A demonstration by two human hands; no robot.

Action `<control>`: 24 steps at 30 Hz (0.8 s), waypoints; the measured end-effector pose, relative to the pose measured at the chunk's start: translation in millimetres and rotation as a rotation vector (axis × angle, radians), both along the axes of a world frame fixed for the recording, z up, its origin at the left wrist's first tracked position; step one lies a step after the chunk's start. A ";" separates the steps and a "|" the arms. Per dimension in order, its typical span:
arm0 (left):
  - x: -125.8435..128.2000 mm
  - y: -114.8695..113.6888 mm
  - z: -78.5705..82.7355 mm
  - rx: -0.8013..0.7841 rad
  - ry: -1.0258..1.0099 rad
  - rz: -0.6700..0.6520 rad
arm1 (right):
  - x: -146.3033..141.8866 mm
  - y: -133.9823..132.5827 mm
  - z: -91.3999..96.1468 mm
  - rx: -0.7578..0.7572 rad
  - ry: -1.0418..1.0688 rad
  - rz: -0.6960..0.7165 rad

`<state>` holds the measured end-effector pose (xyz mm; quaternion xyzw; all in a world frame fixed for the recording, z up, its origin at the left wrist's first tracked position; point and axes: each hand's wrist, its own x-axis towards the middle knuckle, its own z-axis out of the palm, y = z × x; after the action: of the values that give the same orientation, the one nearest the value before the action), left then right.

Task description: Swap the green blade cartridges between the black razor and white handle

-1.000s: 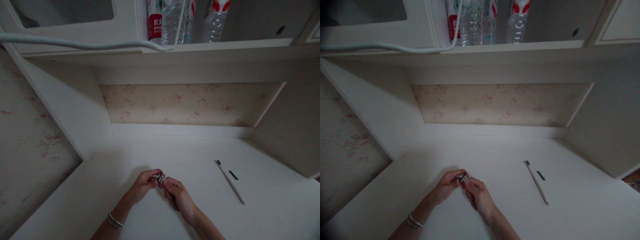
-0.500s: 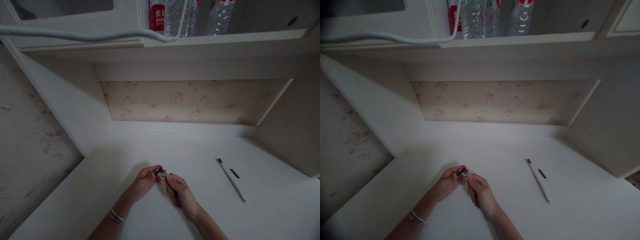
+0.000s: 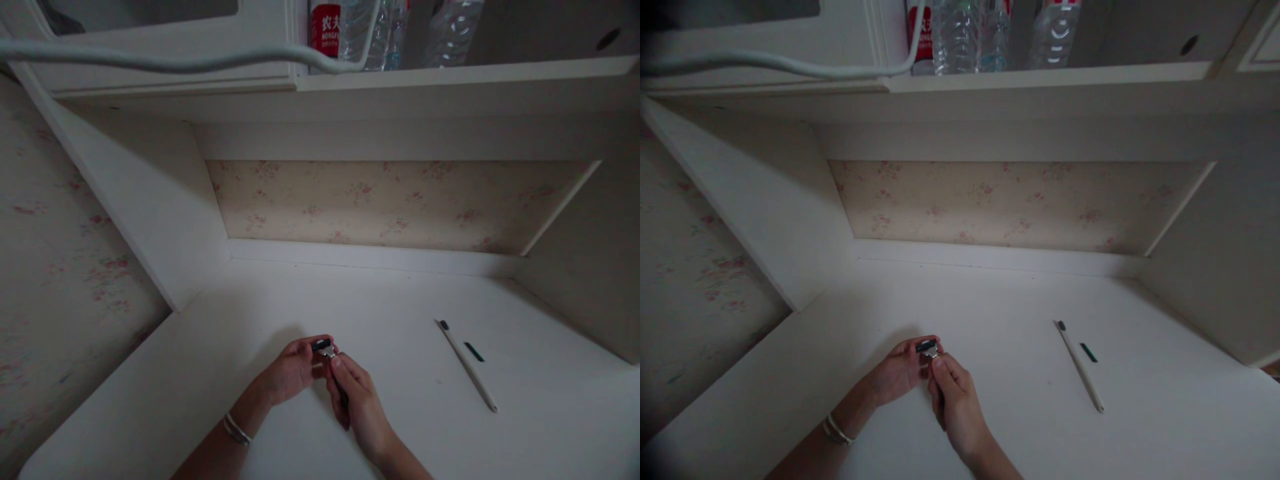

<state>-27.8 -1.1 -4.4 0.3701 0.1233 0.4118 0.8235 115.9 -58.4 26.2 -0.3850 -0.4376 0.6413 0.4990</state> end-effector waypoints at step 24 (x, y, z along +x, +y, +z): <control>-0.6 0.1 1.3 -0.014 -0.005 0.001 | -3.2 3.2 -6.6 -0.078 0.072 0.014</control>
<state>-28.3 -1.0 -3.1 0.3632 0.1245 0.4122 0.8262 112.7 -55.2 19.6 -0.3779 -0.3966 0.6749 0.4944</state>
